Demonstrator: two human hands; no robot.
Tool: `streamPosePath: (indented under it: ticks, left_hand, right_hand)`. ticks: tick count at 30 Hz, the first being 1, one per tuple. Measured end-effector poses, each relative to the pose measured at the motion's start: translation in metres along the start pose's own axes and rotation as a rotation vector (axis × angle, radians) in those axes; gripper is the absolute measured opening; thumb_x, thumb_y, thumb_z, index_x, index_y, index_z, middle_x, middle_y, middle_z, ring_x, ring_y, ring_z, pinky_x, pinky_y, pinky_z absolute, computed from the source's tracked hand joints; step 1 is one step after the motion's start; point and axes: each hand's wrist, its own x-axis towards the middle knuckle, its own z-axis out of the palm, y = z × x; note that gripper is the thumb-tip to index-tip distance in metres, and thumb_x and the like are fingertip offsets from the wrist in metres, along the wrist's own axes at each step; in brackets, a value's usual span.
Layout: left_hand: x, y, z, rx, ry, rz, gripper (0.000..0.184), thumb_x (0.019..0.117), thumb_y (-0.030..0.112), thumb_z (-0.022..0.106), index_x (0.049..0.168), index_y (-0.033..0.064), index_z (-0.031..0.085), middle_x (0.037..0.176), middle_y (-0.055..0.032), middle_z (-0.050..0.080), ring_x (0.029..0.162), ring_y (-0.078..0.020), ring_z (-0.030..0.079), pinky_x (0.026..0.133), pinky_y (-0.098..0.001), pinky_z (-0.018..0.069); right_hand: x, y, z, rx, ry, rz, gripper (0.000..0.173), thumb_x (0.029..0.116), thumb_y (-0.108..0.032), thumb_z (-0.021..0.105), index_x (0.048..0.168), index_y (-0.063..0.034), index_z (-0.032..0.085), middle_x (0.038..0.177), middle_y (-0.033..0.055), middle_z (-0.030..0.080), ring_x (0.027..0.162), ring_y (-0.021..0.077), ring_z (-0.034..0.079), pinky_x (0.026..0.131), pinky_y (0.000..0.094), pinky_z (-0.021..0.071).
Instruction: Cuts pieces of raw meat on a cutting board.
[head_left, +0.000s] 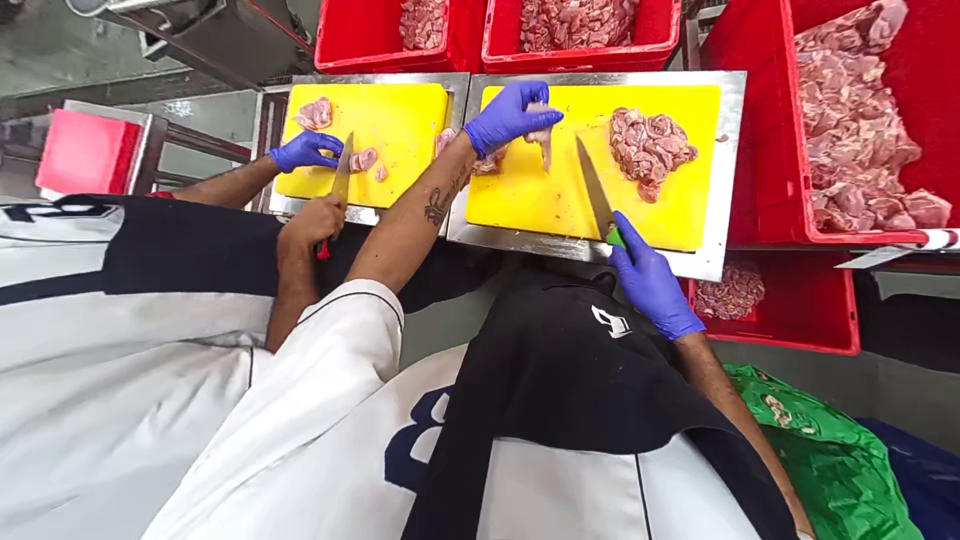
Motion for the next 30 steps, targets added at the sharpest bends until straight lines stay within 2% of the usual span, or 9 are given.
streamPosePath:
  ticks: [4, 6, 9, 12, 15, 18, 23, 26, 30]
  left_hand:
    - [0.001, 0.054, -0.035, -0.097, 0.151, 0.051, 0.022, 0.0943, 0.024, 0.071, 0.092, 0.0078, 0.056, 0.074, 0.0016, 0.063, 0.065, -0.0096, 0.064, 0.064, -0.0316, 0.0575]
    - [0.005, 0.071, -0.046, -0.131, 0.199, 0.078, 0.02, 0.0952, 0.023, 0.071, 0.091, 0.0102, 0.057, 0.077, 0.003, 0.065, 0.069, -0.0091, 0.066, 0.068, -0.0311, 0.0598]
    - [0.007, 0.085, -0.046, -0.159, 0.251, 0.078, 0.019, 0.0986, 0.023, 0.069, 0.096, 0.008, 0.058, 0.082, 0.0009, 0.067, 0.076, -0.0096, 0.068, 0.074, -0.0305, 0.0606]
    - [0.006, 0.083, -0.035, -0.199, 0.23, 0.05, 0.019, 0.1007, 0.023, 0.066, 0.102, 0.0063, 0.058, 0.084, -0.0014, 0.068, 0.074, -0.0112, 0.069, 0.068, -0.0295, 0.0607]
    - [0.008, 0.083, -0.022, -0.208, 0.175, 0.05, 0.019, 0.1015, 0.021, 0.064, 0.108, 0.0044, 0.057, 0.086, -0.0037, 0.069, 0.073, -0.0135, 0.07, 0.066, -0.0309, 0.0612]
    - [0.017, 0.088, -0.013, -0.191, 0.13, 0.042, 0.021, 0.1015, 0.02, 0.064, 0.112, 0.003, 0.057, 0.09, -0.0053, 0.069, 0.077, -0.0145, 0.071, 0.069, -0.0322, 0.0621]
    - [0.029, 0.096, -0.003, -0.231, 0.125, 0.062, 0.019, 0.1028, 0.018, 0.061, 0.113, 0.0022, 0.056, 0.09, -0.0073, 0.069, 0.075, -0.0162, 0.071, 0.066, -0.0325, 0.0618]
    - [0.025, 0.088, 0.015, -0.359, 0.122, 0.036, 0.021, 0.1043, 0.017, 0.058, 0.117, 0.001, 0.055, 0.095, -0.0099, 0.069, 0.079, -0.0184, 0.071, 0.069, -0.0356, 0.0628]
    - [0.006, 0.064, 0.056, -0.486, 0.152, -0.055, 0.024, 0.1054, 0.013, 0.054, 0.122, -0.0036, 0.053, 0.098, -0.015, 0.068, 0.079, -0.0209, 0.07, 0.071, -0.0394, 0.0621]
  right_hand:
    - [0.024, -0.016, 0.027, -0.035, -0.301, -0.163, 0.051, 0.1098, -0.033, 0.035, 0.16, -0.0263, 0.038, 0.099, 0.0071, 0.071, 0.082, 0.019, 0.068, 0.08, 0.0445, 0.0571]
    - [0.035, -0.008, 0.027, -0.005, -0.333, -0.142, 0.051, 0.1102, -0.033, 0.034, 0.16, -0.025, 0.038, 0.1, 0.007, 0.072, 0.079, 0.0178, 0.068, 0.077, 0.0424, 0.0572]
    - [0.038, 0.024, 0.003, 0.092, -0.089, 0.028, 0.051, 0.1101, -0.032, 0.036, 0.161, -0.0247, 0.035, 0.096, 0.0088, 0.069, 0.065, 0.0175, 0.062, 0.06, 0.0398, 0.0556]
    - [0.035, 0.031, -0.018, 0.001, 0.138, 0.114, 0.052, 0.1099, -0.031, 0.036, 0.162, -0.0265, 0.034, 0.095, 0.0103, 0.069, 0.068, 0.0208, 0.063, 0.064, 0.0438, 0.0549]
    - [0.04, -0.002, -0.002, -0.08, 0.124, 0.001, 0.055, 0.1081, -0.024, 0.039, 0.162, -0.0227, 0.033, 0.093, 0.0148, 0.07, 0.077, 0.0287, 0.068, 0.073, 0.0537, 0.0567]
    - [0.071, -0.031, 0.022, -0.07, -0.041, -0.061, 0.054, 0.1083, -0.025, 0.04, 0.162, -0.0265, 0.032, 0.1, 0.0134, 0.072, 0.085, 0.0289, 0.07, 0.08, 0.0541, 0.0571]
    - [0.087, -0.005, -0.001, -0.031, 0.13, 0.099, 0.054, 0.1095, -0.026, 0.036, 0.163, -0.0257, 0.03, 0.102, 0.018, 0.071, 0.079, 0.0328, 0.069, 0.073, 0.0562, 0.0565]
    - [0.074, 0.007, -0.024, -0.031, 0.169, 0.174, 0.053, 0.1102, -0.029, 0.035, 0.163, -0.0285, 0.029, 0.101, 0.0152, 0.069, 0.071, 0.0281, 0.066, 0.066, 0.0522, 0.0555]
    - [0.057, -0.011, -0.044, 0.076, 0.264, 0.106, 0.057, 0.1088, -0.026, 0.04, 0.164, -0.0278, 0.026, 0.098, 0.0117, 0.066, 0.06, 0.0207, 0.058, 0.057, 0.0439, 0.0533]
